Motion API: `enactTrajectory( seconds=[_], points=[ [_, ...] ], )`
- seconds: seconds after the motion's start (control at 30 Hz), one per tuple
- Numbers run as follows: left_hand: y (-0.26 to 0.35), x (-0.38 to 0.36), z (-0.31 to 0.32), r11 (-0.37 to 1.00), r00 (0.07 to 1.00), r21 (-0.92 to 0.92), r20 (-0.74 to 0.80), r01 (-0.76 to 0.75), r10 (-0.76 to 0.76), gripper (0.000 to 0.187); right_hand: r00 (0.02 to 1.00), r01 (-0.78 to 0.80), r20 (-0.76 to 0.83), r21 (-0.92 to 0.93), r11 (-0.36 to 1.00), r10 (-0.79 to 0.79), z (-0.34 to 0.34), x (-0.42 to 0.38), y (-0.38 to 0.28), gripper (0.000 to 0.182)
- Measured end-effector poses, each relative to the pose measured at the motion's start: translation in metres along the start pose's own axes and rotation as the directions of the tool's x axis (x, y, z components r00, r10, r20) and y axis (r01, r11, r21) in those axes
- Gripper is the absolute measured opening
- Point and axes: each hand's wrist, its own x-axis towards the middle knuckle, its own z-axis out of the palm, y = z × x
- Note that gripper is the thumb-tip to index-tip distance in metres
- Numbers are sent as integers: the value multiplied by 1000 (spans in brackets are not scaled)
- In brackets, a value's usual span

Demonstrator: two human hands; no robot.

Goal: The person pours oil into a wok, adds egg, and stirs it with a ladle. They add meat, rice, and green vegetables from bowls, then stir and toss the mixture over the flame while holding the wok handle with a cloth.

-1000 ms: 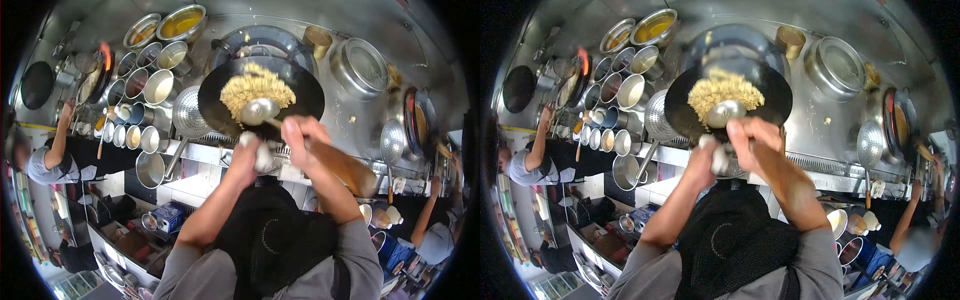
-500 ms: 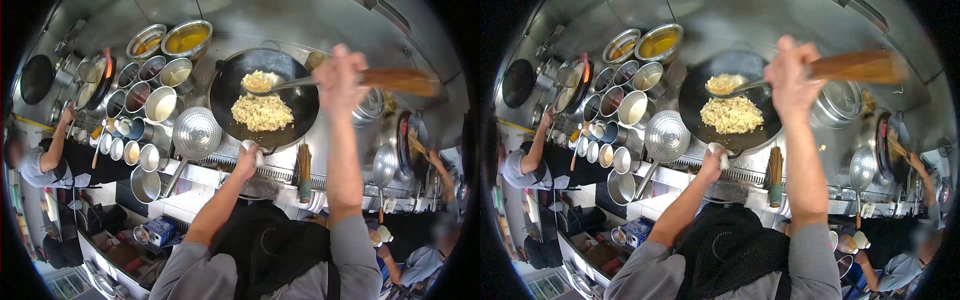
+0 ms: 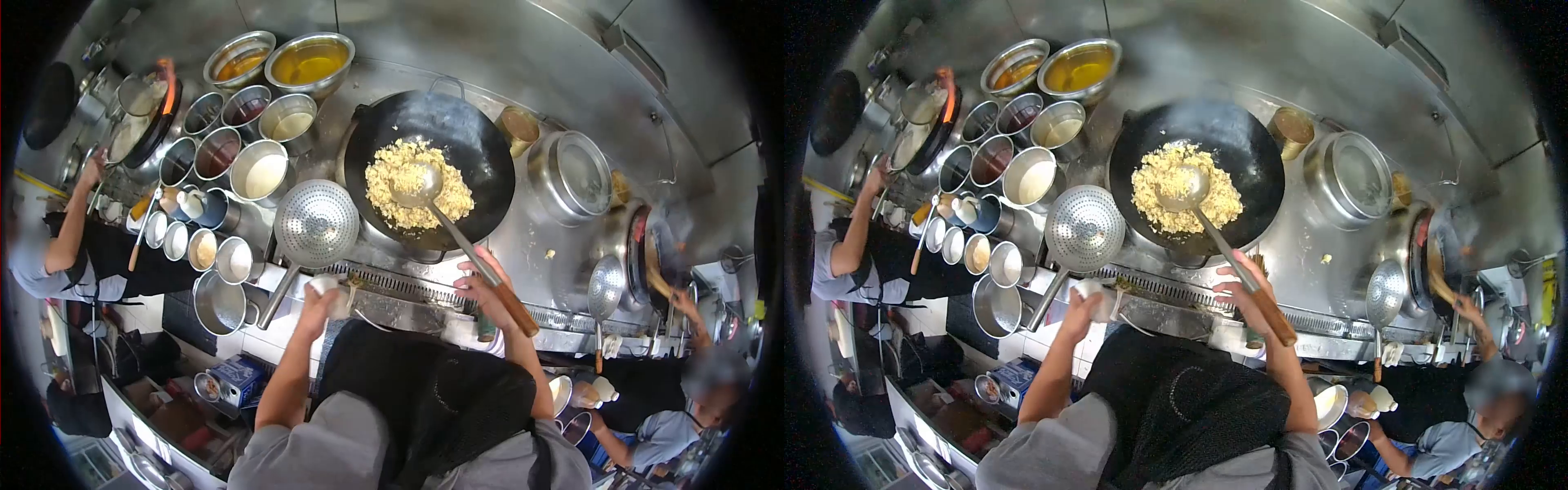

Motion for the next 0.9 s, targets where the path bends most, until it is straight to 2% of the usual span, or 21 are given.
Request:
enactTrajectory(
  seconds=[0.03, 0.07, 0.1, 0.13, 0.2, 0.23, 0.27, 0.3, 0.33, 0.37, 0.4, 0.43, 0.47, 0.5, 0.57, 0.6, 0.67, 0.73, 0.8, 0.83, 0.9],
  points=[
    [-2, -1, -19, 998, 999, 68, 32, 10, -12, 56, 988, -132, -24, 389, 912, 153, -2, -3, -1, 46],
    [-4, 0, -32, 990, 998, 138, 63, 16, -25, 59, 954, -217, 13, 717, 663, 298, -6, -6, -1, 50],
    [2, -4, -38, 985, 995, 170, 83, 32, -47, 54, 960, -195, 39, 804, 561, 277, -11, -4, 8, 47],
    [-5, 0, -45, 986, 995, 165, 88, 30, -45, 54, 961, -192, 36, 801, 567, 275, -20, -4, 12, 47],
    [-14, 6, -50, 927, 977, 332, 177, -176, 122, 65, 923, -378, 333, 874, 306, 191, -32, 1, 9, 44],
    [-10, 4, -49, 911, 974, 369, 193, -184, 119, 73, 924, -369, 233, 747, 553, 303, -37, 2, 8, 50],
    [-13, 6, -50, 913, 973, 364, 199, -184, 116, 73, 925, -366, 226, 745, 557, 305, -25, -1, -8, 50],
    [-19, 9, -51, 870, 970, 441, 190, -221, 149, 73, 915, -402, 143, 404, 822, 378, -1, -6, -36, 55],
    [-22, 12, -52, 818, 965, 515, 183, -255, 186, 72, 912, -408, 39, -19, 913, 408, 18, -9, -50, 59],
    [-8, 1, -41, 854, 974, 471, 145, -221, 173, 70, 940, -300, 76, -290, 909, 334, 25, -13, -38, 63],
    [-13, 2, -43, 856, 974, 467, 146, -220, 170, 70, 938, -262, 50, -547, 795, 344, 39, -20, -51, 72],
    [-21, 5, -45, 750, 947, 586, 112, -308, 302, 67, 995, 51, 95, -734, 678, 28, 30, -24, -29, 73],
    [-27, 7, -45, 618, 897, 694, 95, -370, 431, 65, 939, 317, 217, -848, 424, -268, 18, -25, -3, 74],
    [-28, 8, -45, 622, 898, 690, 92, -369, 430, 65, 939, 318, 220, -850, 420, -265, 12, -25, 3, 74],
    [-30, 11, -44, 592, 894, 734, 46, -333, 446, 62, 995, 101, 100, -936, 338, -22, 4, -29, 7, 68],
    [-31, 12, -46, 593, 894, 733, 46, -334, 447, 62, 995, 102, 100, -937, 336, -22, 0, -30, 3, 68],
    [-33, 17, -48, 634, 897, 683, 73, -363, 435, 62, 990, 138, 122, -890, 434, -65, -13, -29, -14, 62],
    [-27, 12, -42, 669, 883, 632, 56, -392, 466, 62, 984, 166, 120, -889, 427, -131, -28, -39, -23, 59],
    [-24, 10, -37, 679, 876, 609, 58, -410, 478, 62, 990, 23, -27, -935, 353, -137, -52, -51, -20, 61],
    [-30, 14, -37, 666, 859, 614, 38, -424, 511, 63, 990, 35, -15, -936, 351, -139, -66, -53, -16, 61],
    [-28, 13, -28, 652, 845, 635, 3, -415, 534, 64, 977, -24, -78, -965, 263, -198, -87, -54, -6, 64]
  ],
)
